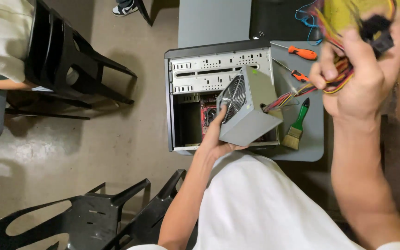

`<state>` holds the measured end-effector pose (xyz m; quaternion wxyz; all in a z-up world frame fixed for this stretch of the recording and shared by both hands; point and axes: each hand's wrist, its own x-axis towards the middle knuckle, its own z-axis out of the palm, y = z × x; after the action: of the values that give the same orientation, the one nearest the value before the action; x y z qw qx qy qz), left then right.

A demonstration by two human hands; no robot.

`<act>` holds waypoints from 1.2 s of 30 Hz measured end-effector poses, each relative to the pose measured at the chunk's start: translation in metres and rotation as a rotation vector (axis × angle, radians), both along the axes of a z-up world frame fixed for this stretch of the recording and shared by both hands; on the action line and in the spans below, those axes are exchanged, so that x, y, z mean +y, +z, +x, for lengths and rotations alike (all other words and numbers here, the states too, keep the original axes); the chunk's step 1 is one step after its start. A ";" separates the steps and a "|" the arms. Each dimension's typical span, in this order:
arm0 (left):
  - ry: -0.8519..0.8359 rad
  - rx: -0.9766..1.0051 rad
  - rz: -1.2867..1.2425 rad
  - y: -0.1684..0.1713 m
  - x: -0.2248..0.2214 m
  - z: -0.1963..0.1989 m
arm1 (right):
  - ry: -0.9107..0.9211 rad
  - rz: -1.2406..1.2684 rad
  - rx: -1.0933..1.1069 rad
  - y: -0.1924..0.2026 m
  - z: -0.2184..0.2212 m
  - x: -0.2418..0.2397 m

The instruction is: Cleaning a power supply unit and its cables with a brush before installing it into a desktop computer case.

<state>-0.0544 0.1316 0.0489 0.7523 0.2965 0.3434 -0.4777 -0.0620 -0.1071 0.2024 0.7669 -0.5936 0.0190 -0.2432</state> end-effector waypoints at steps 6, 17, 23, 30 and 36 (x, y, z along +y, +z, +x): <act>0.048 -0.185 -0.294 -0.089 -0.013 -0.009 | 0.109 -0.177 -0.031 0.066 -0.018 0.037; 0.020 -1.135 0.600 -0.011 0.000 0.004 | 0.012 0.121 0.149 -0.063 0.007 -0.118; 0.280 -1.650 0.600 -0.003 -0.007 -0.002 | -0.016 -0.155 0.076 -0.069 0.013 -0.116; 0.269 -1.571 0.624 0.000 0.001 -0.010 | -0.014 -0.153 0.061 -0.078 0.026 -0.114; 0.211 -0.951 0.347 0.045 0.011 -0.003 | 0.144 0.006 0.157 -0.051 0.046 -0.124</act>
<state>-0.0575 0.1422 0.0934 0.8091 0.5651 0.0658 -0.1477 -0.0165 -0.2313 0.1511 0.7803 -0.6083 0.0370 -0.1401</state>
